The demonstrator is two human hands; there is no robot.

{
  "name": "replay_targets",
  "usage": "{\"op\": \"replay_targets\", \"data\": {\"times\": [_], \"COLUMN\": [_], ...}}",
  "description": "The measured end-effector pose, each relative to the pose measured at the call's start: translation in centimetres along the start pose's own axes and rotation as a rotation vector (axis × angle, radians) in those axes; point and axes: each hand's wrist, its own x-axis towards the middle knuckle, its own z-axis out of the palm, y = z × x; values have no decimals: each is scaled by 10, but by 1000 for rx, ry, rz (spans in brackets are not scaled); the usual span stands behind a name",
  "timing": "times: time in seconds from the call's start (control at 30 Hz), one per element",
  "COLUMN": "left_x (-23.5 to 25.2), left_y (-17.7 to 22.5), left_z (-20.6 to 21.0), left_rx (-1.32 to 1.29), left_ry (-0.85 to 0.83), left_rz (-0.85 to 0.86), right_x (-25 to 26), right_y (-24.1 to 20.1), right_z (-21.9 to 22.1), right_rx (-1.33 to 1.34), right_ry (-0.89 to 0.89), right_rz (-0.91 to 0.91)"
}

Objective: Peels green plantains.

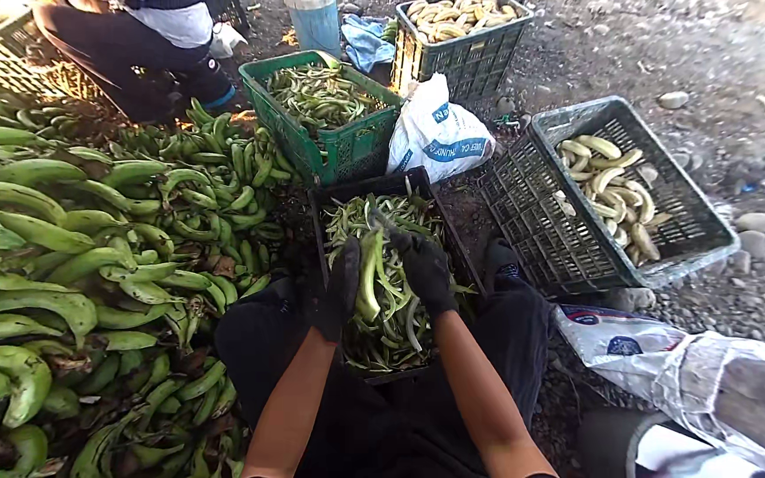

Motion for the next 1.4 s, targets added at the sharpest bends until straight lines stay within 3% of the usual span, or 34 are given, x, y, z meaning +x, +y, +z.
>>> {"op": "replay_targets", "data": {"times": [0.17, 0.3, 0.4, 0.53, 0.67, 0.77, 0.87, 0.93, 1.03, 1.1, 1.23, 1.4], "left_x": [6, 13, 8, -7, -7, 4, 11, 11, 8, 5, 1, 17], "left_y": [-2, -4, -1, 7, 1, -1, -7, -6, -8, -5, -2, -11], "left_z": [-18, -30, -30, -12, -8, -20, -29, -31, -26, -14, 1, -15], "left_rx": [-256, -264, -182, 76, -58, -186, -82, -82, -89, 5, 61, -115], "left_ry": [-104, -69, -33, -3, -82, 83, 263, 308, 203, 82, -8, 276], "left_rz": [-7, 89, 69, 79, 33, 117, 174, 174, 128, 66, 17, 171], "right_x": [-11, -60, -75, -29, 18, -4, -45, -72, -70, -41, 2, -30], "right_y": [-4, 5, 8, -6, -17, -16, -11, 1, 6, 1, -17, -10], "right_z": [-20, -16, -10, 0, -16, -20, -11, -3, 4, 5, -13, -7], "right_rx": [10, -105, -134, -159, -107, -110, -198, -211, -200, -193, -108, -213], "right_ry": [-41, -185, -109, -28, 82, 7, -147, -135, -49, -26, 38, -62], "right_rz": [-119, -223, -280, -103, -18, -121, -126, -195, -200, -115, -1, -86]}}
